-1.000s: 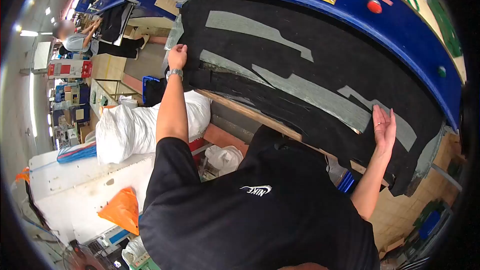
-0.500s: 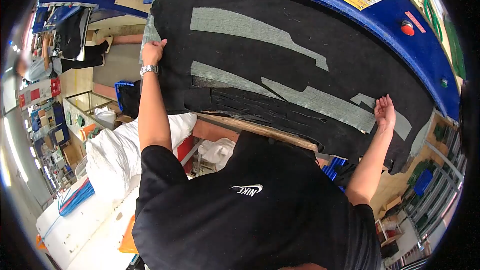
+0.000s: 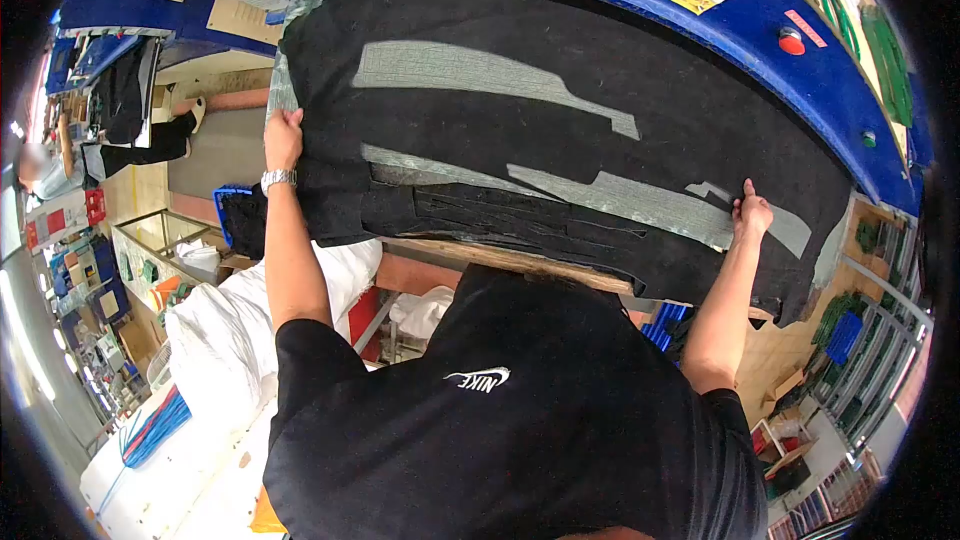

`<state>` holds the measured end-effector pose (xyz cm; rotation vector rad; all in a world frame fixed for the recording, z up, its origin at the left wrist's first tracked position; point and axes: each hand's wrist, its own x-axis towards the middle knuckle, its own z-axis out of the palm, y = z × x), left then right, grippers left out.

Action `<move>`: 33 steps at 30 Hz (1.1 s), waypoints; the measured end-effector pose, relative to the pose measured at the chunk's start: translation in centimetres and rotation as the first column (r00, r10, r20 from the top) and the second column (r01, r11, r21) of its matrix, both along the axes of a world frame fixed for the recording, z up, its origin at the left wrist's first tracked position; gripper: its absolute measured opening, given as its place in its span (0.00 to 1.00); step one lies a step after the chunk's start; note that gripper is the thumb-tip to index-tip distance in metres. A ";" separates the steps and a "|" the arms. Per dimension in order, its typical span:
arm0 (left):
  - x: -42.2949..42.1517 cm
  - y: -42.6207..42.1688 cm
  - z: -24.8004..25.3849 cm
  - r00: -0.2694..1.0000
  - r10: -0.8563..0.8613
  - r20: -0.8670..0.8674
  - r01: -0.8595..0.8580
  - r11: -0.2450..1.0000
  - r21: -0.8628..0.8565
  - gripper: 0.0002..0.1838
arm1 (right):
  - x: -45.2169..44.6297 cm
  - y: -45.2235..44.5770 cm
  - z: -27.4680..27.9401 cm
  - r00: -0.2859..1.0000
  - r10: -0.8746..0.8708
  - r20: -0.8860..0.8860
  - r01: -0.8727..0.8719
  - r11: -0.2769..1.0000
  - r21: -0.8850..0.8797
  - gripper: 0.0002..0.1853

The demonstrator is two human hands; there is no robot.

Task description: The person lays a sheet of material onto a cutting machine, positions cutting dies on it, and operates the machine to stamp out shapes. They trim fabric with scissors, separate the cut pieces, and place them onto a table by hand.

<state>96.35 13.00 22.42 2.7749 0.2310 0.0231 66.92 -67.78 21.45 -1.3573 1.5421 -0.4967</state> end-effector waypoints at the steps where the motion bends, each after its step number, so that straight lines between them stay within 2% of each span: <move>1: -0.7 0.7 -0.1 1.000 -0.007 -0.005 0.007 1.000 0.009 0.20 | -0.5 0.3 -0.1 0.999 0.023 -0.029 -0.024 0.999 -0.024 0.24; 3: -2.4 2.2 -0.1 0.999 -0.002 -0.034 0.002 1.000 0.007 0.20 | -1.7 1.3 0.0 0.997 0.051 -0.056 -0.053 0.998 -0.035 0.24; 5: -4.3 3.5 0.1 0.998 -0.002 -0.067 0.002 1.000 0.006 0.20 | -3.0 2.3 0.4 0.978 0.120 -0.173 -0.124 0.992 -0.015 0.25; 11: -8.9 7.2 0.6 0.996 0.013 -0.094 -0.015 1.000 -0.026 0.21 | -6.9 6.0 1.7 0.968 0.201 -0.148 -0.194 0.979 0.057 0.24; 13: -9.8 7.5 0.9 0.995 0.037 -0.093 -0.034 0.999 0.034 0.20 | -7.8 7.3 2.2 0.971 0.200 -0.132 -0.185 0.976 0.116 0.21; 15: -10.5 7.0 0.9 0.997 0.046 -0.060 -0.041 0.996 0.082 0.20 | -8.5 7.7 3.4 0.943 0.284 -0.173 -0.246 0.946 0.213 0.19; 17: -10.8 6.4 0.6 0.997 0.068 -0.035 -0.064 0.992 0.108 0.19 | -10.2 6.4 4.5 0.905 0.393 -0.161 -0.352 0.907 0.232 0.16; 19: -11.0 7.0 -0.6 0.999 0.046 0.009 -0.047 0.996 0.070 0.17 | -12.6 3.5 5.7 0.915 0.403 0.012 -0.395 0.889 0.234 0.16; 20: -11.8 3.0 1.1 0.996 0.082 0.043 -0.091 0.949 0.300 0.16 | -13.6 2.1 7.3 0.933 0.353 0.068 -0.359 0.911 0.204 0.15; 21: -13.0 -2.0 3.8 0.990 0.110 0.090 -0.141 0.846 0.514 0.17 | -14.8 0.0 8.7 0.948 0.312 0.060 -0.318 0.937 0.143 0.15; 23: -14.2 -6.7 4.5 0.993 0.027 0.117 -0.081 0.867 0.491 0.18 | -19.1 -5.9 8.5 0.990 0.092 0.103 -0.096 0.995 0.039 0.15; 25: -16.5 -13.0 5.5 0.946 -0.256 0.201 0.162 0.906 0.390 0.17 | -25.7 -14.0 5.3 0.997 0.019 -0.079 -0.031 0.988 -0.151 0.22; 26: -17.8 -16.7 5.9 0.921 -0.343 0.185 0.278 0.910 0.308 0.17 | -29.4 -17.6 3.4 0.943 0.021 -0.333 -0.136 0.936 -0.325 0.28; 27: -19.1 -20.9 6.3 0.888 -0.424 0.177 0.384 0.896 0.222 0.17 | -32.6 -20.9 1.3 0.828 -0.023 -0.561 -0.281 0.848 -0.450 0.33; 28: -20.8 -25.3 6.8 0.874 -0.461 0.151 0.439 0.884 0.161 0.17 | -35.5 -23.0 -0.7 0.716 -0.086 -0.692 -0.339 0.825 -0.453 0.42; 29: -22.6 -29.6 7.4 0.859 -0.497 0.125 0.487 0.867 0.102 0.18 | -39.1 -26.1 -4.5 0.839 -0.048 -0.542 -0.201 0.898 -0.392 0.42; 31: -25.7 -36.0 7.6 0.819 -0.570 0.064 0.571 0.821 0.000 0.19 | -39.8 -25.3 -5.6 0.975 0.010 -0.220 -0.054 0.980 -0.194 0.39; 32: -26.9 -38.4 7.5 0.815 -0.578 0.040 0.579 0.815 -0.030 0.20 | -40.4 -25.2 -6.3 0.962 0.040 -0.270 -0.123 0.946 -0.301 0.32; 33: -27.9 -40.1 7.0 0.805 -0.594 0.010 0.593 0.803 -0.065 0.21 | -40.9 -24.6 -5.8 0.961 0.029 -0.274 -0.110 0.952 -0.286 0.32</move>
